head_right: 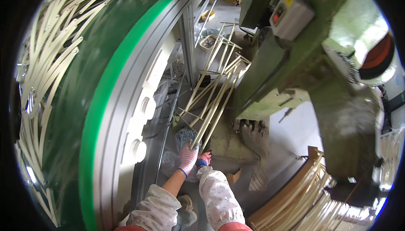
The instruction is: The person repeatedly picks up small wooden chair frames from a green conveyor belt and places them into a metal cart. The person handles the frames by hand, moving them from the belt to the cart in a repetitive cycle throughout the clip.
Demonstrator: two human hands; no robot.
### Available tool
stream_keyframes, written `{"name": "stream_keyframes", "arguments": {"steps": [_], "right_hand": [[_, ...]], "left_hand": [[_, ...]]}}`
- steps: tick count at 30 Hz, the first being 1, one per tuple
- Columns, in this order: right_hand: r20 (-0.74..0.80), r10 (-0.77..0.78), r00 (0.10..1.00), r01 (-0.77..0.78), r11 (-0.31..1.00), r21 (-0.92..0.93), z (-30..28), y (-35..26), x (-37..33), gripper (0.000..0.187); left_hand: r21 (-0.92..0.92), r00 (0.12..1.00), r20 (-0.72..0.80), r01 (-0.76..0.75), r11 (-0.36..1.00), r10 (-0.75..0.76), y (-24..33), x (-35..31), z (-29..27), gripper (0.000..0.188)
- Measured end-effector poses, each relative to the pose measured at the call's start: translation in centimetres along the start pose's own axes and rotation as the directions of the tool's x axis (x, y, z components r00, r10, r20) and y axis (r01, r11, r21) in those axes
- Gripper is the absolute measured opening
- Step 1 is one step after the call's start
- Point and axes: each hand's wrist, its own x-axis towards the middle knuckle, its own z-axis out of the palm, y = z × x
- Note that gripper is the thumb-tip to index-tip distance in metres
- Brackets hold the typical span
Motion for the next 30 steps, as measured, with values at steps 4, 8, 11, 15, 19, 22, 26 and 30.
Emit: {"name": "stream_keyframes", "arguments": {"steps": [4,8,11,15,19,22,26,30], "right_hand": [[0.039,-0.225,0.974,0.158,0.786,0.598,4.9,-1.5,5.0,0.061],[-0.087,-0.335,0.938,0.2,0.32,0.926,5.0,-2.0,6.1,0.052],[-0.058,-0.295,0.954,0.062,0.006,0.998,2.5,-1.5,2.7,0.069],[0.299,-0.377,0.877,-0.169,0.34,0.925,-4.0,1.5,-3.1,0.068],[0.261,-0.673,0.692,0.092,0.44,0.893,-10.7,5.7,-2.4,0.041],[-0.116,-0.764,0.635,0.707,0.514,0.485,-9.6,4.9,5.6,0.024],[0.139,-0.453,0.881,0.374,0.844,0.384,2.3,-3.4,19.2,0.033],[-0.116,-0.398,0.91,0.386,0.915,-0.114,11.4,-12.0,26.3,0.04]], "left_hand": [[0.097,0.948,-0.126,-0.281,0.955,0.292,1.7,7.7,4.2,0.059],[0.223,0.931,-0.046,-0.345,0.912,0.363,4.2,13.1,6.7,0.064],[-0.084,0.949,0.246,-0.179,0.98,0.195,7.4,14.6,6.5,0.058],[-0.549,0.555,0.763,0.289,0.784,0.33,10.1,11.8,3.7,0.028],[-0.509,0.747,0.623,0.161,0.846,0.233,8.2,5.8,-1.0,0.022],[-0.399,0.85,0.487,0.014,0.917,0.199,6.4,1.3,-3.7,0.012],[-0.228,0.955,0.297,0.063,0.972,0.008,3.7,-3.5,-6.9,0.031],[-0.402,0.942,0.321,0.233,0.885,-0.102,1.3,-5.3,-7.9,0.028]]}}
